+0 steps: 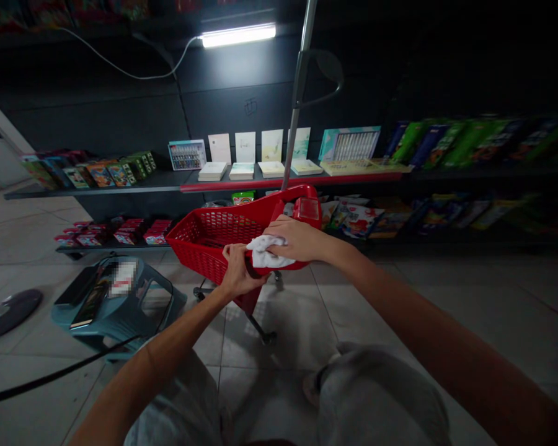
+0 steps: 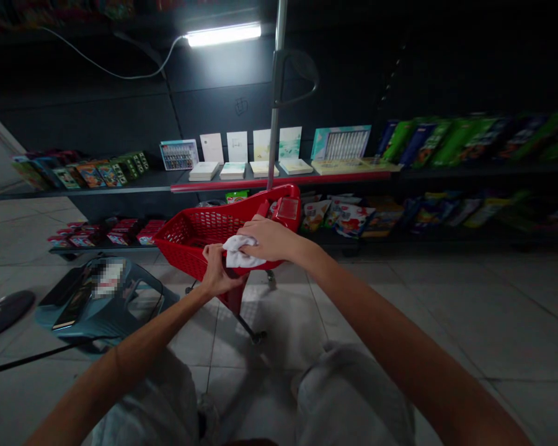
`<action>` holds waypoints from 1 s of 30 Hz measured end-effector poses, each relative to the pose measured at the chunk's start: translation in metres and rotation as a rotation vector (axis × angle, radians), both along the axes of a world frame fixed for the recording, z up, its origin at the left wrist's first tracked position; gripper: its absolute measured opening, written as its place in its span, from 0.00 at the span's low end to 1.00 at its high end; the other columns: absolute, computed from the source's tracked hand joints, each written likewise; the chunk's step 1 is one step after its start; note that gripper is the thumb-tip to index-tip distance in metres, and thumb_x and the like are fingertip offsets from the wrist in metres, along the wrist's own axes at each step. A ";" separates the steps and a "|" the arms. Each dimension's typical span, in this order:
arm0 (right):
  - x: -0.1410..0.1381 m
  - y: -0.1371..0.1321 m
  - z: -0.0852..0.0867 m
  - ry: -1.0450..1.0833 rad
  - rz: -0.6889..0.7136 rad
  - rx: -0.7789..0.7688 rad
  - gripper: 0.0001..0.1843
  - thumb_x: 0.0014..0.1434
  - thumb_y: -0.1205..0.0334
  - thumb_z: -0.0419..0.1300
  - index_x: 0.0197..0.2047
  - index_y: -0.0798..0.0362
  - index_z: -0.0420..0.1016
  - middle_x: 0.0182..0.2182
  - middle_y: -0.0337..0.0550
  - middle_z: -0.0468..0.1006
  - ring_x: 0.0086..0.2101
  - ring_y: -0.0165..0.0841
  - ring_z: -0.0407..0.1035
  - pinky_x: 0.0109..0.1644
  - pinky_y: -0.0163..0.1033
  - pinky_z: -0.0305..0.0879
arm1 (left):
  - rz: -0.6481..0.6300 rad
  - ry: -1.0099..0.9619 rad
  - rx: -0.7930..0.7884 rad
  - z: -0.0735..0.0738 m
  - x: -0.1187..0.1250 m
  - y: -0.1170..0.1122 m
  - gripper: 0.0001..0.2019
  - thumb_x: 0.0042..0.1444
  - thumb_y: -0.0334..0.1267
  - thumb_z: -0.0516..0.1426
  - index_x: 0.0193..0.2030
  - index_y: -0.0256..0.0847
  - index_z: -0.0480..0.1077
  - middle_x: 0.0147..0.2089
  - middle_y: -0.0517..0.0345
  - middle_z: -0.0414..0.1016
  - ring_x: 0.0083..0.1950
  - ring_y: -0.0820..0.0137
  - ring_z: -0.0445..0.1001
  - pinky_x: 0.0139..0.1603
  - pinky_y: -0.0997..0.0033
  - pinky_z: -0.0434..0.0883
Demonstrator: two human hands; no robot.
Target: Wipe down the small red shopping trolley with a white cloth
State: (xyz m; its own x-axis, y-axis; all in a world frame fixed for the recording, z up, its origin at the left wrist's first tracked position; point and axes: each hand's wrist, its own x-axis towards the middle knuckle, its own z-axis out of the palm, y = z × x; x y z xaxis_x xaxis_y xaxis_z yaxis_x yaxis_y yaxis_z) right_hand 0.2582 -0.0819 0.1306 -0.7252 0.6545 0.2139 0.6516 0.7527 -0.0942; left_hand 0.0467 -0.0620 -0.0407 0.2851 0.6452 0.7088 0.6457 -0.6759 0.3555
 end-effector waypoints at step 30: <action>0.023 0.147 -0.001 -0.204 -0.670 -0.100 0.23 0.62 0.65 0.61 0.60 0.49 0.81 0.55 0.55 0.82 0.54 0.48 0.77 0.55 0.46 0.73 | -0.105 -0.133 0.036 0.008 -0.035 -0.014 0.20 0.70 0.58 0.44 0.49 0.44 0.64 0.45 0.50 0.72 0.48 0.58 0.67 0.55 0.50 0.65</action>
